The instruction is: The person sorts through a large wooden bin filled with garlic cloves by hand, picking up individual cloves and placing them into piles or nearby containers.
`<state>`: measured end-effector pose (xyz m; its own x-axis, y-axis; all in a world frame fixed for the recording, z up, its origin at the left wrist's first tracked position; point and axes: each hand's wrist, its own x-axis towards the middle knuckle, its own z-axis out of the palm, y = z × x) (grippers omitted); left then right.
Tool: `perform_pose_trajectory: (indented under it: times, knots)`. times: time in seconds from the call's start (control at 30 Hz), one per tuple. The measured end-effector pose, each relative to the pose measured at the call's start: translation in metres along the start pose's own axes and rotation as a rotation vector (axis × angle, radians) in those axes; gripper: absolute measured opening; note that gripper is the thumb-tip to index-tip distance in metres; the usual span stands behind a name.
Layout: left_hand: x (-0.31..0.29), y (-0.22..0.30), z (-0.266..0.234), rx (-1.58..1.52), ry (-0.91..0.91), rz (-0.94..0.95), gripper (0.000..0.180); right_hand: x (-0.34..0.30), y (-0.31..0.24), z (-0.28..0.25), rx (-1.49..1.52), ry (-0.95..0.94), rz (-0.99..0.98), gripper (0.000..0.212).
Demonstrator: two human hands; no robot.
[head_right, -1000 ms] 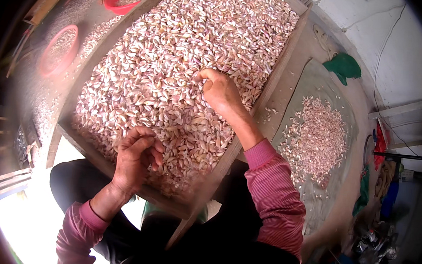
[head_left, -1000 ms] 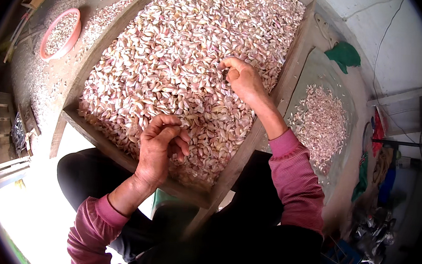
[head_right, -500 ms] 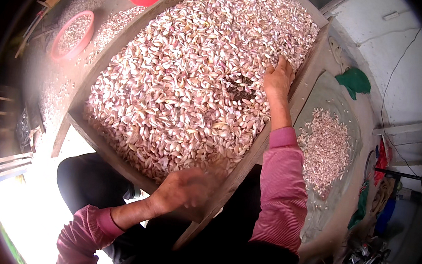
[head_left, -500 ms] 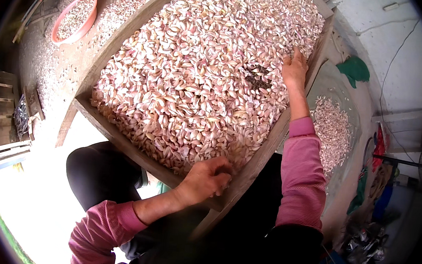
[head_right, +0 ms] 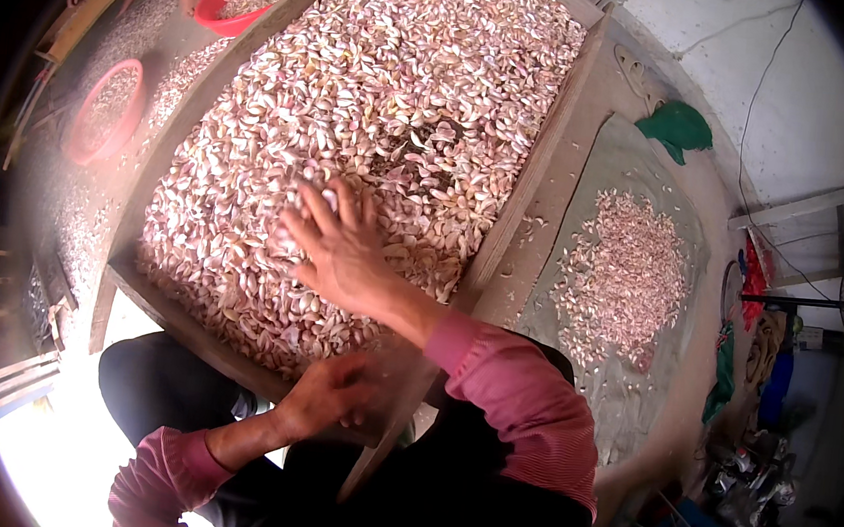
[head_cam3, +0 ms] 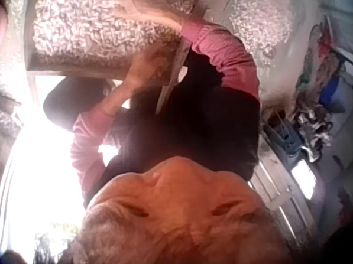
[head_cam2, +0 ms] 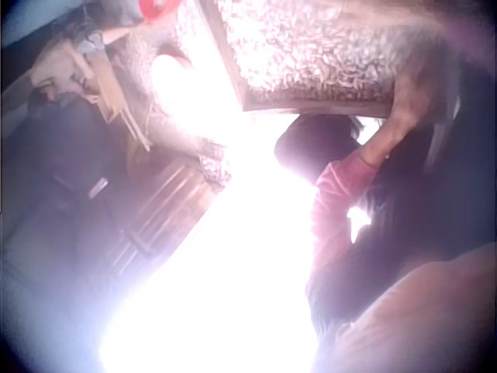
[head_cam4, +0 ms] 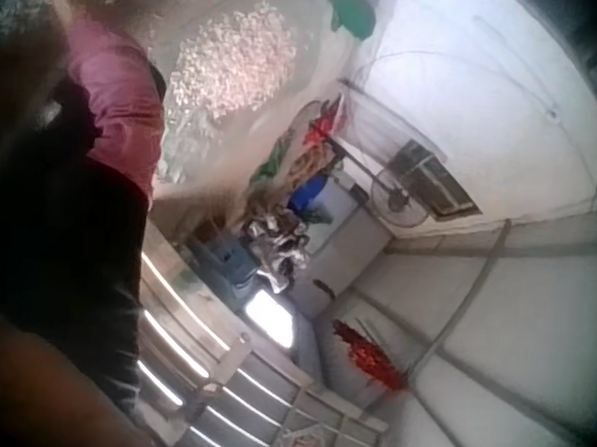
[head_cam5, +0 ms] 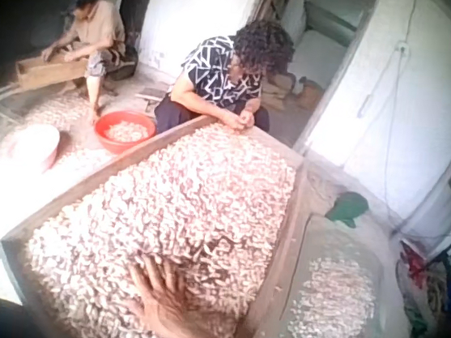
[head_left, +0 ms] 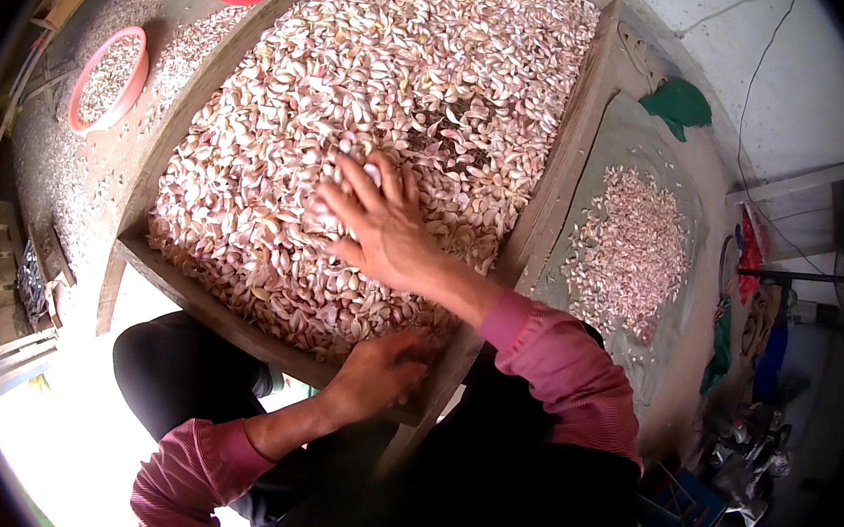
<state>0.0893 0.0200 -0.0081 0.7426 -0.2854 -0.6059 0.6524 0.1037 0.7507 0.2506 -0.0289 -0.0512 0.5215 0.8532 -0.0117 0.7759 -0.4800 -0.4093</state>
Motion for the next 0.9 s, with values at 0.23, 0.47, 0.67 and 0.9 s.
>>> perform_pose_trajectory:
  times: [0.23,0.47,0.67,0.9]
  knots:
    - [0.002,-0.014,-0.002,0.037,-0.042,-0.009,0.028,-0.064,0.018,-0.051,-0.056,-0.145,-0.104,0.047]
    - [0.001,-0.009,-0.002,-0.04,-0.026,-0.035,0.015,-0.042,0.117,-0.101,-0.23,0.019,0.346,0.046]
    - [0.007,-0.006,0.001,-0.017,-0.034,-0.049,0.011,-0.007,0.08,-0.081,-0.133,-0.177,0.676,0.063]
    - [0.003,-0.009,0.002,0.037,-0.017,-0.015,0.011,-0.023,0.066,-0.083,0.225,0.124,-0.034,0.022]
